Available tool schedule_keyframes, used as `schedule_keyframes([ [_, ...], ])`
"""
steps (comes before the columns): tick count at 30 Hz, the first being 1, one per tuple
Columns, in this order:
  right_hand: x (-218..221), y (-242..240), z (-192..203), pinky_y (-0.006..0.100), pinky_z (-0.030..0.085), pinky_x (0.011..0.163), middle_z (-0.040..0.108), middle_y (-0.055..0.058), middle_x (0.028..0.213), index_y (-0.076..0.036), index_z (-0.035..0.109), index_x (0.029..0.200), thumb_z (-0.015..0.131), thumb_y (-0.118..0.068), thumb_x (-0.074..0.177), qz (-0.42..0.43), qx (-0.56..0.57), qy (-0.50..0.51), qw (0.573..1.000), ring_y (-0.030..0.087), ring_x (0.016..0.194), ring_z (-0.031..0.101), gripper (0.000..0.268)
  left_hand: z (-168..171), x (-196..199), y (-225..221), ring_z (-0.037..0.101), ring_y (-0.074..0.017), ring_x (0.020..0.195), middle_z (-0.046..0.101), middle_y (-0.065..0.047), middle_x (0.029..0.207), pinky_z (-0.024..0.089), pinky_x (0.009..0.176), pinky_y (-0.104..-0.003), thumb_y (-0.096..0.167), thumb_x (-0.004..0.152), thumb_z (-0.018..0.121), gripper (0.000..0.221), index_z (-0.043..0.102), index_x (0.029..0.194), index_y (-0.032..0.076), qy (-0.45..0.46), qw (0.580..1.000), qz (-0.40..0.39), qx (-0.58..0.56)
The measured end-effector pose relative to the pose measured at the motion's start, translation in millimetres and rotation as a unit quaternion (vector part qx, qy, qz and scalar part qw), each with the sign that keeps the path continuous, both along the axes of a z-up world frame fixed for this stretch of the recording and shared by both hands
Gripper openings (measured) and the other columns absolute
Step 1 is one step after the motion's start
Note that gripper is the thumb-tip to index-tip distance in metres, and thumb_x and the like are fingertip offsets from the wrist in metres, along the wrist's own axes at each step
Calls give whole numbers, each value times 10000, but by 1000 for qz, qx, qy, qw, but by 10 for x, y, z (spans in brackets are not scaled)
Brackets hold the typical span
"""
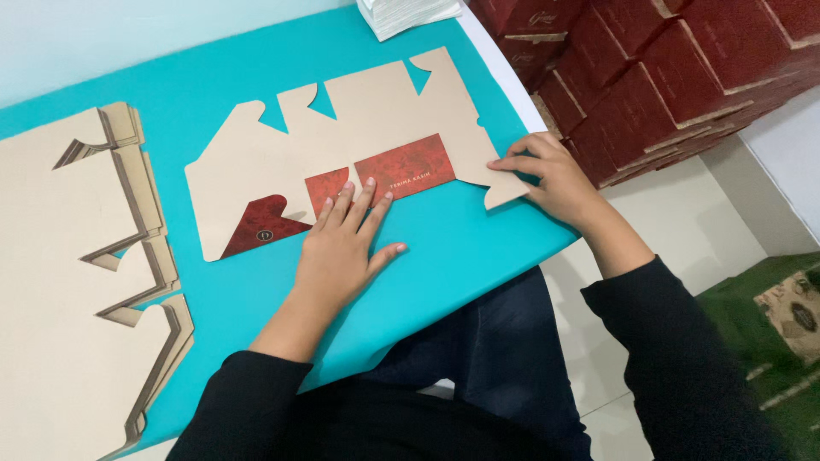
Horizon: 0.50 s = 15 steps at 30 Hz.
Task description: The person picks up a flat cardboard cutout, folds the sides and flaps to form a small box, and places the finished box onto a stack of similar boxes.
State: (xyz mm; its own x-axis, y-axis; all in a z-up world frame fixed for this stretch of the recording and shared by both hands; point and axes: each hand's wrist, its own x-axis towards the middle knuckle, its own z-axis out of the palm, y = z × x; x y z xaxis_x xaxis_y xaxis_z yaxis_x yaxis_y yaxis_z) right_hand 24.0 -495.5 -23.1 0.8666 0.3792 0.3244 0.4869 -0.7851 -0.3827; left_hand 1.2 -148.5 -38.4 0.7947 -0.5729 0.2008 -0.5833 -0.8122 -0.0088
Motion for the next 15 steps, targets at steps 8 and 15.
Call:
schedule_keyframes([
  [8,241,49,-219,400,413,892,612,25,814,-103,675,854,755,-302,879,-121,22,-13,992,252,933,561,216,101,0,-24,274,-275,1409,279,-27,1544,233,1140,-450,708,906,211,734,257,1499,278,56,998,9,37],
  [15,193,264,-177,399,376,851,531,-9,820,-151,610,839,772,-352,808,-205,-38,-19,978,230,938,514,260,53,106,-131,413,-307,1297,547,-105,1301,302,1093,-458,677,908,310,685,533,1313,172,-84,996,-22,8],
])
